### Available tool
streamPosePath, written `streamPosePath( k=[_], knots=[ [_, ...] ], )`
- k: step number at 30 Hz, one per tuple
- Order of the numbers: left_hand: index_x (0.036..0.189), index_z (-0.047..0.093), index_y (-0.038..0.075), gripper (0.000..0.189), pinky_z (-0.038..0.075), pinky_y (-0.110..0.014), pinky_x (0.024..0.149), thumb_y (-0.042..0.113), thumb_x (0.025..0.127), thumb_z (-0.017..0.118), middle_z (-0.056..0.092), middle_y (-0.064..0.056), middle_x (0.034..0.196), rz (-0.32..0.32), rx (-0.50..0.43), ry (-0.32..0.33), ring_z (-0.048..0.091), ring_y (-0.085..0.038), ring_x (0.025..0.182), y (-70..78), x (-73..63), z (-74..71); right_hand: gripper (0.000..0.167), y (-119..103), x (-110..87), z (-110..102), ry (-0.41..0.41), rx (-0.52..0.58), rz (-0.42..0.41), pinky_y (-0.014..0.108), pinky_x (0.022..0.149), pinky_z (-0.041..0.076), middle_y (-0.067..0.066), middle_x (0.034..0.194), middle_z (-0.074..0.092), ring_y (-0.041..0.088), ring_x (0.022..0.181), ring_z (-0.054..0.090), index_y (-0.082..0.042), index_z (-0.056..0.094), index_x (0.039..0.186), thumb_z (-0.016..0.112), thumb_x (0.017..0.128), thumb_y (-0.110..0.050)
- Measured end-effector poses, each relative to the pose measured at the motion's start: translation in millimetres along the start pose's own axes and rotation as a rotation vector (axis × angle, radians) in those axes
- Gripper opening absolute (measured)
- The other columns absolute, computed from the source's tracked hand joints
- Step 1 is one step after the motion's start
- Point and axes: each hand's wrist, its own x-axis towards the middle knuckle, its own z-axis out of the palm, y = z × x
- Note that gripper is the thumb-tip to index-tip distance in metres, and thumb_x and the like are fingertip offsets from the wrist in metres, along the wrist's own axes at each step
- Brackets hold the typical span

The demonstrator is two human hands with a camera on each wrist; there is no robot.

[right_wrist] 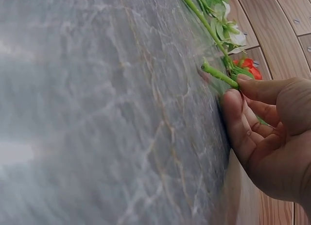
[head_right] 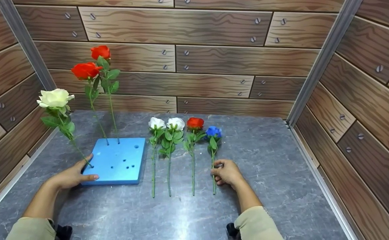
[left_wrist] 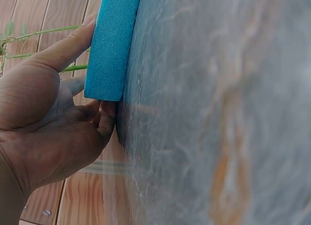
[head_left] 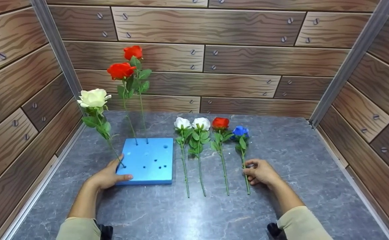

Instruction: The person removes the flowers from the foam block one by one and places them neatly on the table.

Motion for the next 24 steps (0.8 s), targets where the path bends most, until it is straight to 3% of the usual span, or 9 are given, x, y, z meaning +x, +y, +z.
streamPosePath(
  k=[14, 24],
  knots=[
    [0.176, -0.003, 0.014, 0.122, 0.011, -0.08, 0.129, 0.052, 0.096, 0.081, -0.01, -0.036, 0.178, -0.003, 0.016, 0.003, -0.007, -0.063, 0.162, -1.7, 3.6, 0.0, 0.049, 2.6, 5.3, 6.3, 0.066, -0.072, -0.005, 0.024, 0.049, 0.053, 0.003, 0.077, 0.067, 0.01, 0.057, 0.06, 0.005, 0.065, 0.141, 0.081, 0.097, -0.012],
    [0.176, -0.003, 0.013, 0.122, 0.01, -0.08, 0.129, 0.05, 0.096, 0.082, -0.01, -0.036, 0.177, 0.004, 0.011, 0.008, -0.007, -0.063, 0.163, -3.6, 4.8, 0.6, 0.051, 4.5, 6.1, 5.1, 0.06, -0.06, -0.013, 0.024, 0.048, 0.055, 0.001, 0.079, 0.065, 0.009, 0.058, 0.06, 0.006, 0.064, 0.141, 0.081, 0.097, -0.013]
  ],
)
